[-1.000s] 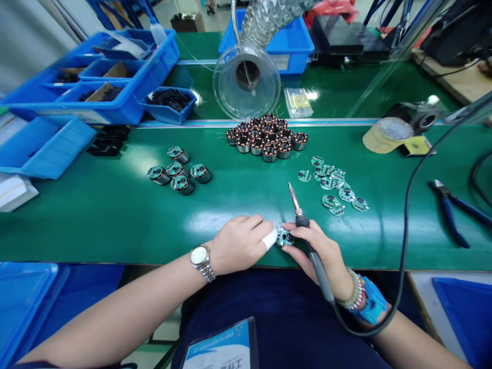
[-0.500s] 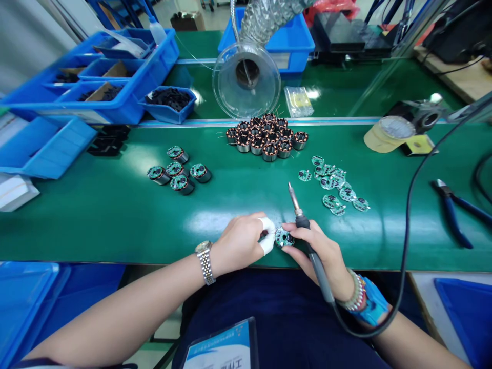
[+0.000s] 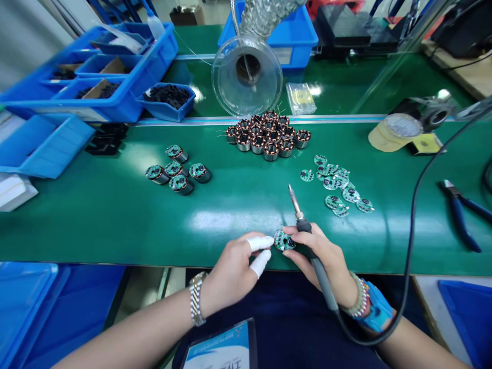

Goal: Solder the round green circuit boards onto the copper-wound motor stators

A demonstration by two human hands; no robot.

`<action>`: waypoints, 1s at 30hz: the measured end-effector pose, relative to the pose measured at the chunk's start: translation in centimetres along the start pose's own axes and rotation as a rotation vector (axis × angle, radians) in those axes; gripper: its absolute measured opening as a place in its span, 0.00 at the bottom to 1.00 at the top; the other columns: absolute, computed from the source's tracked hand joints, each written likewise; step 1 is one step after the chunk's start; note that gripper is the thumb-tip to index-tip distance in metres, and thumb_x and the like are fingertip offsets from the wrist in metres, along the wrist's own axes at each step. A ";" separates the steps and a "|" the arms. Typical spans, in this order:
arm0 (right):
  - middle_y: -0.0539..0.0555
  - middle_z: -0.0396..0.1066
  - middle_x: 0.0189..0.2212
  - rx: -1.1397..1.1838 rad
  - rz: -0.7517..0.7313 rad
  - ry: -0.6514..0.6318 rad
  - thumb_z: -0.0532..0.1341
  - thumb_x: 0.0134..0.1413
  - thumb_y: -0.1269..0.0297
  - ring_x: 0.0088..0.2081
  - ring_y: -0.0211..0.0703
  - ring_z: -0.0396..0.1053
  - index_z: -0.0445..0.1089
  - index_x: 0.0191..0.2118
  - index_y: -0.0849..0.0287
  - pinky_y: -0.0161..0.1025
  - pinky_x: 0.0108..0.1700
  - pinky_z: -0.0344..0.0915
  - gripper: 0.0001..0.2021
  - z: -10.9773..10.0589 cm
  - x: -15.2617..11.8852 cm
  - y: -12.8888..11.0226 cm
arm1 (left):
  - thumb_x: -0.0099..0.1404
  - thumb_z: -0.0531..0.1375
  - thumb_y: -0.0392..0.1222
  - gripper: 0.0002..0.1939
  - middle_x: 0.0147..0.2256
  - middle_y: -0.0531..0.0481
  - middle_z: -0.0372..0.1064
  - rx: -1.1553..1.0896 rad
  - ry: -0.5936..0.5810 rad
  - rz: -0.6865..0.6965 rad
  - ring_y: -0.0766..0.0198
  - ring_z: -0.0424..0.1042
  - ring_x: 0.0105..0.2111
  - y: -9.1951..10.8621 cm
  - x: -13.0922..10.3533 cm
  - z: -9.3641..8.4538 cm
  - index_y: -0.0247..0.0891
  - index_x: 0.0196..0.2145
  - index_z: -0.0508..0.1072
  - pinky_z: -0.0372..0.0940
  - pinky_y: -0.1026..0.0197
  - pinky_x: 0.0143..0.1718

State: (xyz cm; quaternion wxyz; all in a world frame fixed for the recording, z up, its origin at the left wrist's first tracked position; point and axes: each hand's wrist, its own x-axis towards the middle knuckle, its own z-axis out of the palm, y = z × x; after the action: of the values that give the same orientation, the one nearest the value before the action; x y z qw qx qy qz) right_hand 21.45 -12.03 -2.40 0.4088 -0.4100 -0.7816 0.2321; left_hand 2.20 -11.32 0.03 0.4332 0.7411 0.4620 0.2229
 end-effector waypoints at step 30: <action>0.56 0.71 0.42 -0.165 0.048 0.004 0.64 0.45 0.72 0.45 0.44 0.69 0.60 0.42 0.56 0.43 0.47 0.66 0.18 -0.6 -0.5 0.2 | 0.62 0.51 0.33 0.14 0.40 0.47 0.69 -0.224 0.017 -0.045 0.65 0.69 0.36 -1.1 0.6 -0.2 0.35 0.44 0.69 0.66 0.61 0.39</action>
State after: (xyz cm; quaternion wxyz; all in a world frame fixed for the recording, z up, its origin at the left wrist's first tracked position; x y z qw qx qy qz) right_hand 22.25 -12.32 -2.40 0.3696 -0.4613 -0.7872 0.1758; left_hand 1.79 -10.50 -0.80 0.5143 0.6754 0.4544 0.2699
